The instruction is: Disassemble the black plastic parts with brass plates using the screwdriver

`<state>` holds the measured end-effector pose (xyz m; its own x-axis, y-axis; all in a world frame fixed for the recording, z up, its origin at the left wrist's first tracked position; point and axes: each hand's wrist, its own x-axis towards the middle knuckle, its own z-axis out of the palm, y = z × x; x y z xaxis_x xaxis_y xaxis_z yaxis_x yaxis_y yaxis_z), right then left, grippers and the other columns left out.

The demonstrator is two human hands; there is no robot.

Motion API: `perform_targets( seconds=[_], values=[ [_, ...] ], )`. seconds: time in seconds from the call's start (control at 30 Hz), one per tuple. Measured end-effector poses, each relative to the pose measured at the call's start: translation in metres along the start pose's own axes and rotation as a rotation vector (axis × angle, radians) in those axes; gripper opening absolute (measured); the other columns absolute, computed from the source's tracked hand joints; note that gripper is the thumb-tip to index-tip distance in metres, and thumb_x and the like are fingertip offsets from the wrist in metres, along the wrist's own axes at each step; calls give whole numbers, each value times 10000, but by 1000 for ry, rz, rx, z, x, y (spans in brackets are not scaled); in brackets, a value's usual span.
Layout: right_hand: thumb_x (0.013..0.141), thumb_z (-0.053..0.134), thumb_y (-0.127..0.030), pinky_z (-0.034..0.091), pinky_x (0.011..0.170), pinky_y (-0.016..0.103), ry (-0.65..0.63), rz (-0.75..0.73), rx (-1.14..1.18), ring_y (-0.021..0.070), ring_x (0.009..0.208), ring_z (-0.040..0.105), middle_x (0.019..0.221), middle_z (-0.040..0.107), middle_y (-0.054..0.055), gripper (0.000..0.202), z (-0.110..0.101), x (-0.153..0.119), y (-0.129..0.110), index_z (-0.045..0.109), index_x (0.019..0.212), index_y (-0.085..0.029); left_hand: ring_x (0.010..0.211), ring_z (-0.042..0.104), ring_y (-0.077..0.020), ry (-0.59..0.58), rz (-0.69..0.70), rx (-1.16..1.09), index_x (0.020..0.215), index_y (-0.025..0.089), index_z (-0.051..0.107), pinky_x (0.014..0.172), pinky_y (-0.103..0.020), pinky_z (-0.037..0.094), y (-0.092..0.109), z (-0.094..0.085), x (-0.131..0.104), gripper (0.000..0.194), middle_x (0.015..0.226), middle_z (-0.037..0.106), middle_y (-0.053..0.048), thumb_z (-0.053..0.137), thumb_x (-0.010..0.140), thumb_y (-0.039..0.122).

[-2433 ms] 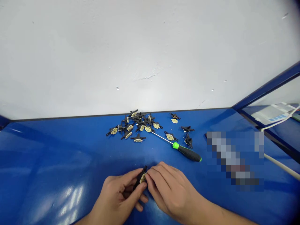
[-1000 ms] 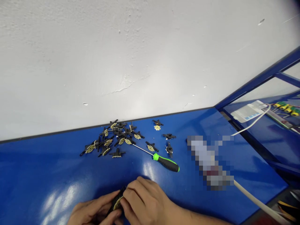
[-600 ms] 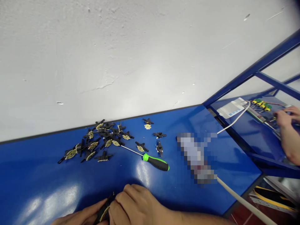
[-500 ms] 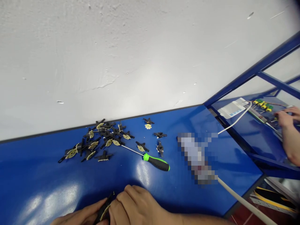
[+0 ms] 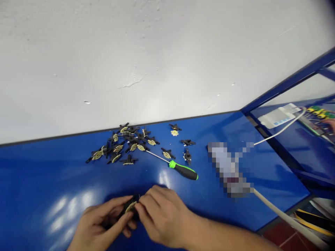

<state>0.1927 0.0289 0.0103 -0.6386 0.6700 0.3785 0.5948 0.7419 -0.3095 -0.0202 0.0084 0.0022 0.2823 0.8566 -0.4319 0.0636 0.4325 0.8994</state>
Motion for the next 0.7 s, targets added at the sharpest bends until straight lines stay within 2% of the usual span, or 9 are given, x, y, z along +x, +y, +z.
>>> perform_targets(
  seconds=[0.1,0.17,0.23,0.33,0.4,0.57,0.7],
  values=[
    [989,467,-123,481,639,318,1,138,83,178,682,596,771,653,39,178,-7,-1,9,633,941,-168,575,743,-196,98,-23,-176,1041,197,733,590,-283,632,13,5,2,311,755,804,-54,787,862,446],
    [993,475,-122,501,677,325,14,218,105,190,728,632,816,679,54,172,-9,-1,14,642,997,-162,685,777,-247,80,-22,-288,1048,190,656,580,-321,637,14,4,3,320,875,812,-92,765,886,444],
    [985,505,-129,514,700,330,-7,249,118,202,771,655,854,692,60,152,-10,0,15,650,1011,-165,750,789,-280,7,8,-355,1037,192,589,612,-366,646,12,1,5,279,940,808,-119,712,935,421],
    [977,561,-172,524,716,332,-79,217,110,207,805,666,902,695,61,123,-9,1,13,665,1041,-176,831,795,-308,-79,72,-418,1052,210,521,666,-406,646,8,-3,7,241,1024,805,-140,652,980,400],
    [975,580,-188,522,716,330,-126,180,78,203,805,661,928,693,58,126,-7,1,12,674,1059,-187,871,793,-315,-89,85,-447,1058,222,490,694,-420,640,7,-4,8,214,1061,804,-144,608,1005,392],
    [953,606,-154,480,640,310,-222,149,34,182,762,636,943,684,37,106,0,2,12,681,909,-214,916,786,-317,-40,69,-452,1116,223,475,709,-449,642,8,-1,10,170,1067,807,-140,569,1027,334],
    [947,598,-137,469,625,326,-227,142,57,203,774,645,899,682,41,103,4,4,13,679,913,-191,896,789,-320,18,21,-433,1105,172,534,671,-424,646,13,3,15,190,1017,808,-159,592,1003,322]
  ],
)
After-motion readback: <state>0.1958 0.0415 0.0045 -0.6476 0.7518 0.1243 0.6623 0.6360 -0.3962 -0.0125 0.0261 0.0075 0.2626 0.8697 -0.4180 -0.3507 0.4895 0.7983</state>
